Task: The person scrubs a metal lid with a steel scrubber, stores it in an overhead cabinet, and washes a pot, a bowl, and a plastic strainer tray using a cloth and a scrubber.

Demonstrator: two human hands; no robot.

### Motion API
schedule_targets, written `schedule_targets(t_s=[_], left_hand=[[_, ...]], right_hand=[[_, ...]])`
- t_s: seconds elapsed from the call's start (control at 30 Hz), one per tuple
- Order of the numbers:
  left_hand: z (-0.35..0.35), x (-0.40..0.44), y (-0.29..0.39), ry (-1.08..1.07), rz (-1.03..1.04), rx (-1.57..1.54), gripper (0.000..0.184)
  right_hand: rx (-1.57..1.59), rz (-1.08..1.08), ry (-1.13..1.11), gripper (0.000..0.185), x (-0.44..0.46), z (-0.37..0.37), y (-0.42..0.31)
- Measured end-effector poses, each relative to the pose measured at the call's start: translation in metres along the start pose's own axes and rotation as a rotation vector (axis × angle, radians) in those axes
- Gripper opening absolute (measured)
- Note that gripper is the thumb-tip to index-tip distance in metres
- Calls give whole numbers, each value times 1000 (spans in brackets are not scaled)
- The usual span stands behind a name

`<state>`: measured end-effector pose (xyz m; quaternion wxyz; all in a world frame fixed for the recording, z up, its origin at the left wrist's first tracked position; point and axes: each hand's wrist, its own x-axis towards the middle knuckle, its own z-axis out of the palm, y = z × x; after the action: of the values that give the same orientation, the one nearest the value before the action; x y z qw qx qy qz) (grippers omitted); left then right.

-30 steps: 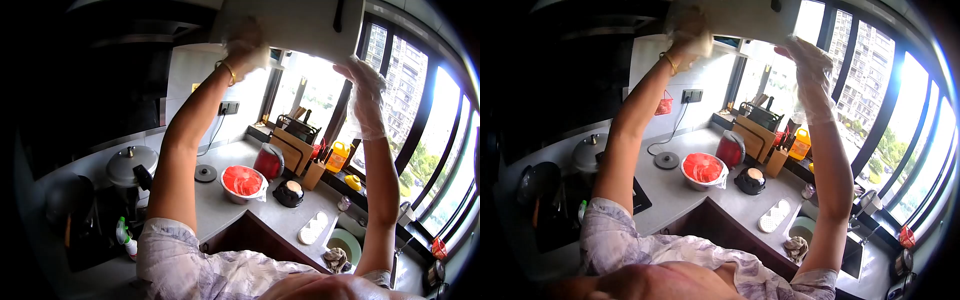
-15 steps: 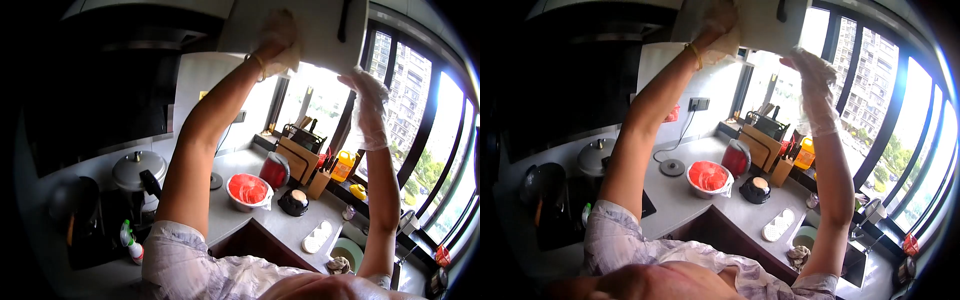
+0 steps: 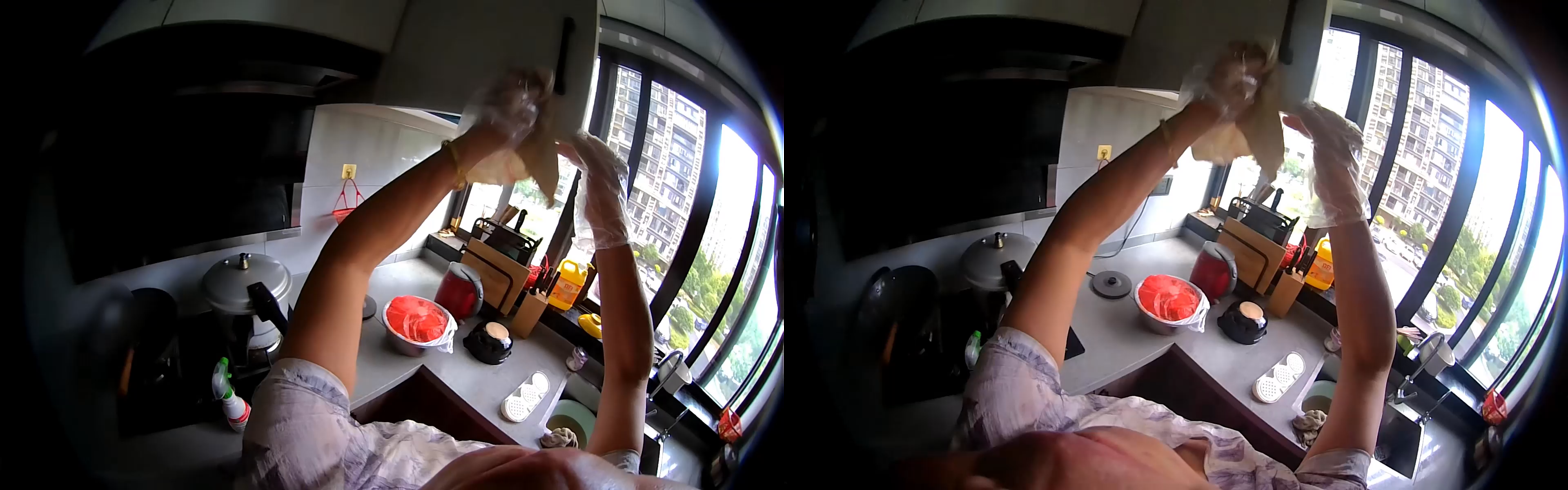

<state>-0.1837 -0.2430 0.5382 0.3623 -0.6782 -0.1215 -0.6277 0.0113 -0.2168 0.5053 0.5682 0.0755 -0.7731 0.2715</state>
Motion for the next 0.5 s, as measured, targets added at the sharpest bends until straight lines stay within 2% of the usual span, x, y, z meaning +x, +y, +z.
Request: schedule_targets(t_s=[0.07, 0.1, 0.2, 0.27, 0.33, 0.43, 0.5], left_hand=[[0, -12, -18, -68, -226, -303, 31], [-6, -16, -19, -99, -130, -245, 31], [-36, 4, -41, -363, 210, 461, 29], [-50, 32, -37, -398, 366, 1145, 27], [-63, 50, -48, -373, 304, 1315, 26], [-98, 49, -68, -330, 95, 1332, 25], [-118, 30, -71, -323, 6, 1331, 25]], right_hand=[[27, -13, -1, 34, 2, 0, 0], [25, -43, -14, 33, 1, 2, -3], [85, -112, -29, 29, -3, 10, -20], [65, -135, -27, 30, -6, 17, -28], [23, -122, 7, 32, -6, 21, -34], [-47, -71, 69, 35, -2, 16, -23], [41, -79, 29, 33, -1, 16, -21]])
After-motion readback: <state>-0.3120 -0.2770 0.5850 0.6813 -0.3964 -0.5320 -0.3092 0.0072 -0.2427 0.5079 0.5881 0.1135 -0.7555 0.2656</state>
